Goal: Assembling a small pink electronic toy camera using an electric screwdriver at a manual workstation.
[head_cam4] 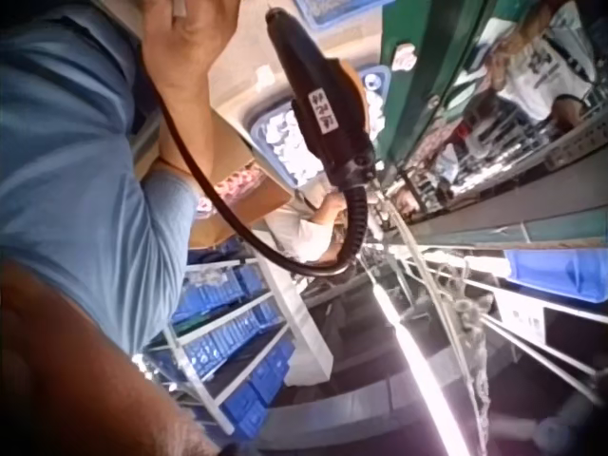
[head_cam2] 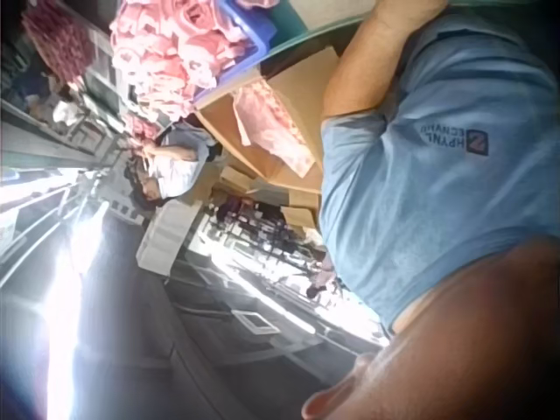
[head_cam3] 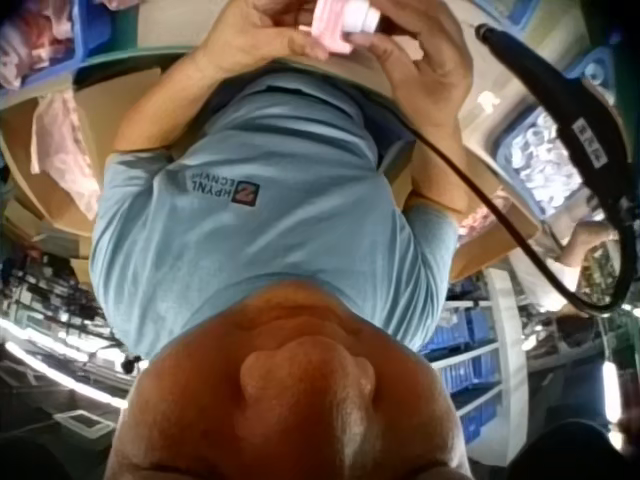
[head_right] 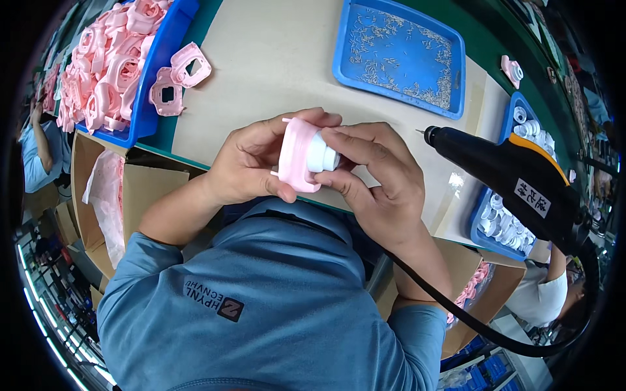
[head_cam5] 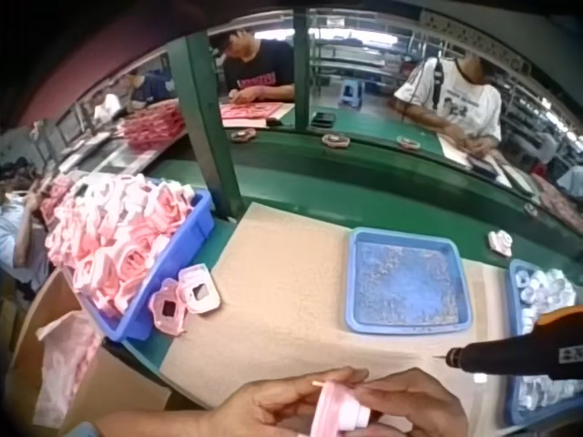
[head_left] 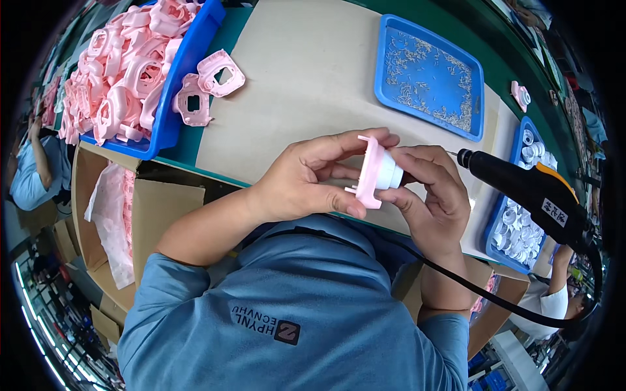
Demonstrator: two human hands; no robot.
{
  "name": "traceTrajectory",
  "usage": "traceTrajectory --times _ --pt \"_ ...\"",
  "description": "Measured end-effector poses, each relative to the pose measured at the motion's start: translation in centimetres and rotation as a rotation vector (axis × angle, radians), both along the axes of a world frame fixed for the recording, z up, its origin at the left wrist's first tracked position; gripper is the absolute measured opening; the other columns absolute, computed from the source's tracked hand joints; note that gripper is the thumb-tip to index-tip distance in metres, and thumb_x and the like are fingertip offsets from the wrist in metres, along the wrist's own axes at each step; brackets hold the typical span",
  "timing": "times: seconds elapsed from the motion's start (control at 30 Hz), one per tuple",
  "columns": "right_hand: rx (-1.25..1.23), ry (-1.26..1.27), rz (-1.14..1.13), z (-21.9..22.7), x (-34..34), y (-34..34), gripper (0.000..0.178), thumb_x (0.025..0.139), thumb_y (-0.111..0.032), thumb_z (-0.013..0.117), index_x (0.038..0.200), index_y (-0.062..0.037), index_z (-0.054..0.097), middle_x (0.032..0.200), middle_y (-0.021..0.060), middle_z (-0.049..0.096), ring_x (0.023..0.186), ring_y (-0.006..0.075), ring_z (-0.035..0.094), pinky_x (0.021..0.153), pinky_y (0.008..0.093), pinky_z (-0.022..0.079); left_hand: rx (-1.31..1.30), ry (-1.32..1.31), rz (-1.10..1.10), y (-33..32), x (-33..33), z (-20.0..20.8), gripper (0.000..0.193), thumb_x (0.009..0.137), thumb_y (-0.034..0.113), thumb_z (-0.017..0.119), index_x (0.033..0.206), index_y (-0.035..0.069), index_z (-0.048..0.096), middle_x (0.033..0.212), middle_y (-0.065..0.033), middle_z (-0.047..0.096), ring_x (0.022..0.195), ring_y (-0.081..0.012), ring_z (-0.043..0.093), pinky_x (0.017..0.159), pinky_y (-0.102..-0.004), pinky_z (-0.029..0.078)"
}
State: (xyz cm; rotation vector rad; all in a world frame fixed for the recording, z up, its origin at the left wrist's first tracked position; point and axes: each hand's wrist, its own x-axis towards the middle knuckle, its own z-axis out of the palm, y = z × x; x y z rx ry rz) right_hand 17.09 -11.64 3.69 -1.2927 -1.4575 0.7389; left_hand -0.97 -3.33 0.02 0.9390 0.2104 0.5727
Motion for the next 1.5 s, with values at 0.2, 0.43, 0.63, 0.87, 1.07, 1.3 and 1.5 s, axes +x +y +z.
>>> traceTrajectory --times 0.2,0.43,0.63,0.87,1.07,1.3,1.5 --pt "-0.583 -0.424 -0.12 1.8 4.4 -2.9 0.041 0.072 -0.019 0.08 0.107 -0.0023 0.066 0.085 0.0102 0.067 0.078 0.0193 0.065 0.066 0.0301 0.053 1.026 0.475 0.207 3.1 -0.4 0.2 0.059 0.066 0.016 0.081 0.119 0.002 0.058 0.116 -0.0122 0.06 0.103 -0.0275 0.057 0.09 -0.0386 0.045" --pt "0.216 0.051 -0.258 3.2 8.5 -1.7 0.089 0.07 -0.03 0.084 0.134 0.0085 0.036 0.108 0.0221 0.061 0.101 0.027 0.061 0.088 0.0419 0.049 1.352 0.656 -0.029 2.9 4.9 0.0 0.051 0.07 0.025 0.077 0.115 0.005 0.061 0.112 -0.0079 0.058 0.105 -0.026 0.052 0.094 -0.037 0.04" --pt "0.541 0.405 -0.187 4.2 9.4 5.2 0.048 0.083 -0.008 0.059 0.127 0.0016 0.04 0.077 0.009 0.052 0.07 0.0178 0.051 0.068 0.0375 0.045 1.334 0.217 0.333 4.0 6.4 -1.2 0.043 0.072 0.021 0.078 0.108 0.003 0.063 0.102 -0.0097 0.06 0.093 -0.0278 0.056 0.08 -0.0362 0.047" --pt "0.549 0.464 -0.289 -0.1 10.5 12.6 0.035 0.085 -0.003 0.061 0.116 0.0044 0.046 0.068 0.0088 0.053 0.056 0.0169 0.052 0.057 0.0351 0.048 1.219 0.166 0.457 6.0 6.4 -1.8 0.03 0.071 0.012 0.077 0.097 0.002 0.066 0.089 -0.0096 0.063 0.081 -0.0266 0.058 0.068 -0.034 0.048" --pt "0.547 0.5 -0.265 0.5 9.7 12.6 0.038 0.082 -0.001 0.059 0.116 0.004 0.043 0.067 0.0089 0.05 0.055 0.0172 0.049 0.057 0.0359 0.048 1.205 0.239 0.488 6.4 6.1 -2.2 0.028 0.071 0.007 0.075 0.097 0.003 0.066 0.091 -0.009 0.063 0.083 -0.0261 0.058 0.069 -0.0338 0.048" --pt "0.414 0.569 0.149 4.7 7.8 9.5 0.032 0.09 -0.018 0.049 0.12 -0.0067 0.051 0.074 0.001 0.047 0.064 0.0117 0.046 0.065 0.0316 0.04 1.24 0.368 0.689 7.1 7.2 -1.8 0.032 0.07 0.006 0.076 0.1 0.005 0.066 0.098 -0.0083 0.063 0.088 -0.0261 0.058 0.074 -0.0343 0.049" --pt "0.38 0.534 0.283 6.2 5.5 8.1 0.032 0.09 -0.021 0.051 0.118 -0.0069 0.053 0.074 -0.0024 0.047 0.063 0.008 0.045 0.065 0.0288 0.038 1.158 0.265 0.573 7.2 6.4 -1.7 0.02 0.071 0.002 0.074 0.09 0.005 0.07 0.088 -0.0054 0.066 0.083 -0.023 0.059 0.072 -0.032 0.049"
